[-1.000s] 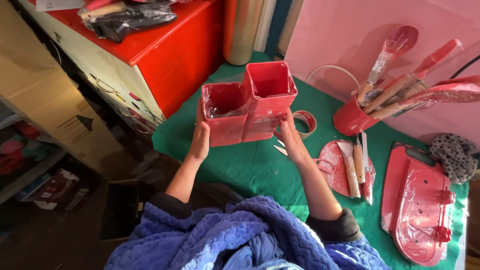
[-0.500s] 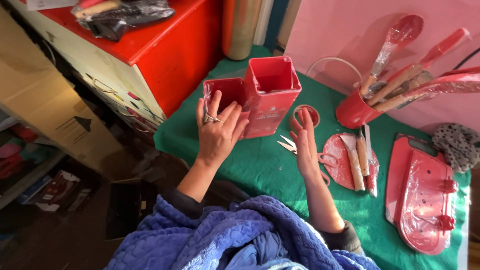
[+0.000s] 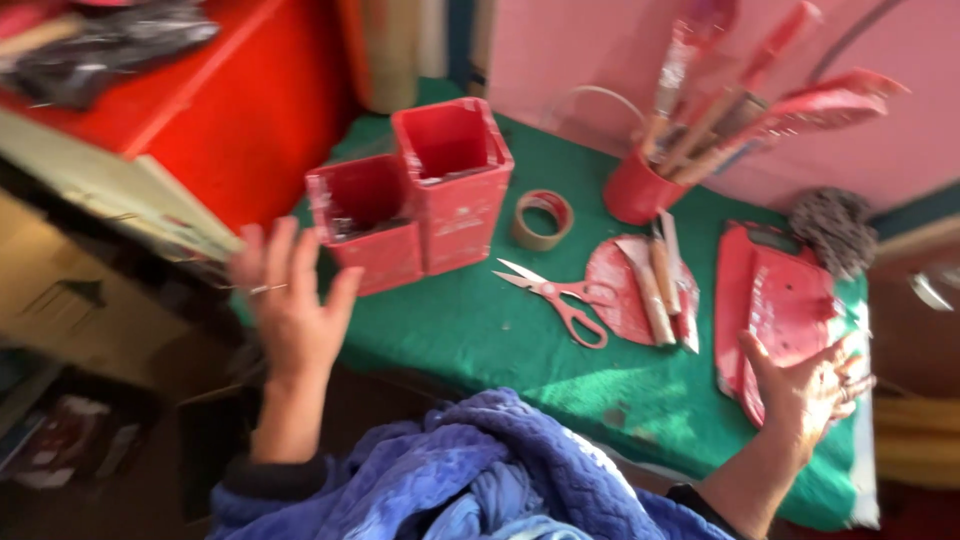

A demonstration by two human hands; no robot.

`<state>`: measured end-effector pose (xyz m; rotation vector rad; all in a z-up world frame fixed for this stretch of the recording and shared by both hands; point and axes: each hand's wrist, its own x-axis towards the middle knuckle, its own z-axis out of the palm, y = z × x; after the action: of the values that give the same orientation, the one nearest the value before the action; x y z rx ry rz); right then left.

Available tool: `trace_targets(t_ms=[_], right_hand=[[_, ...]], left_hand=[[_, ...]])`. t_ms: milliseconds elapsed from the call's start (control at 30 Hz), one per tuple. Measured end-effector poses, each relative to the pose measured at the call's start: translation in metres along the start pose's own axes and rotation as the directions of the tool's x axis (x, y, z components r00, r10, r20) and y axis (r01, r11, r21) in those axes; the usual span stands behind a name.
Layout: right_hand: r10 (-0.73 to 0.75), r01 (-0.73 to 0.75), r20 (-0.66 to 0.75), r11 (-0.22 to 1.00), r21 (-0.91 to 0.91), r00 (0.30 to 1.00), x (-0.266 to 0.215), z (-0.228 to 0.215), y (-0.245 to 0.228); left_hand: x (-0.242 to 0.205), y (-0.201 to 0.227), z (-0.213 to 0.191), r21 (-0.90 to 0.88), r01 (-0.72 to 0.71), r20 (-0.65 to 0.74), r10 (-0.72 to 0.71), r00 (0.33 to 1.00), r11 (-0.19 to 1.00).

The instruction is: Organizing and packaging red kitchen utensils into a red utensil holder using tape and scissors.

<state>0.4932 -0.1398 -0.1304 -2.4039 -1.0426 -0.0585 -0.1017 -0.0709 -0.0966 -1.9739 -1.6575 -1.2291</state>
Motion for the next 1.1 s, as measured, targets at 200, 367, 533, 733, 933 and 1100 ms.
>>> trace_targets(t_ms=[200, 367, 533, 733, 933, 1100], right_hand=[[0.267, -0.251, 0.166, 0.961, -0.112, 0.949, 0.012, 0.011, 0.069], [0.298, -0.263, 0.242, 0.950, -0.169, 0.923, 0.020, 0.007, 0.053], [0.281, -0.247, 0.237, 0.955, -0.165, 0.930, 0.031, 0.014, 0.057], [0.302, -0.268, 0.250, 0.950, -0.160, 0.920, 0.029, 0.010, 0.035], [0.296, -0.257, 0.224, 0.948, -0.187, 0.929, 0.033, 0.014, 0.039], [0.299, -0.270, 0.235, 0.951, -0.148, 0.925, 0.020, 0.002, 0.023]], left_hand=[[-0.013, -0.005, -0.009, -0.003, 0.048, -0.002, -0.048, 0.999, 0.999], [-0.010, 0.006, -0.012, -0.004, 0.087, -0.003, -0.087, 0.996, 0.996], [-0.011, 0.011, -0.016, 0.013, 0.084, -0.018, -0.084, 0.996, 0.996], [-0.013, 0.019, -0.026, 0.032, 0.100, -0.013, -0.100, 0.995, 0.994], [-0.013, 0.017, -0.030, -0.006, 0.096, -0.003, -0.096, 0.995, 0.995], [-0.011, 0.013, -0.031, -0.007, 0.088, -0.007, -0.088, 0.996, 0.996]])
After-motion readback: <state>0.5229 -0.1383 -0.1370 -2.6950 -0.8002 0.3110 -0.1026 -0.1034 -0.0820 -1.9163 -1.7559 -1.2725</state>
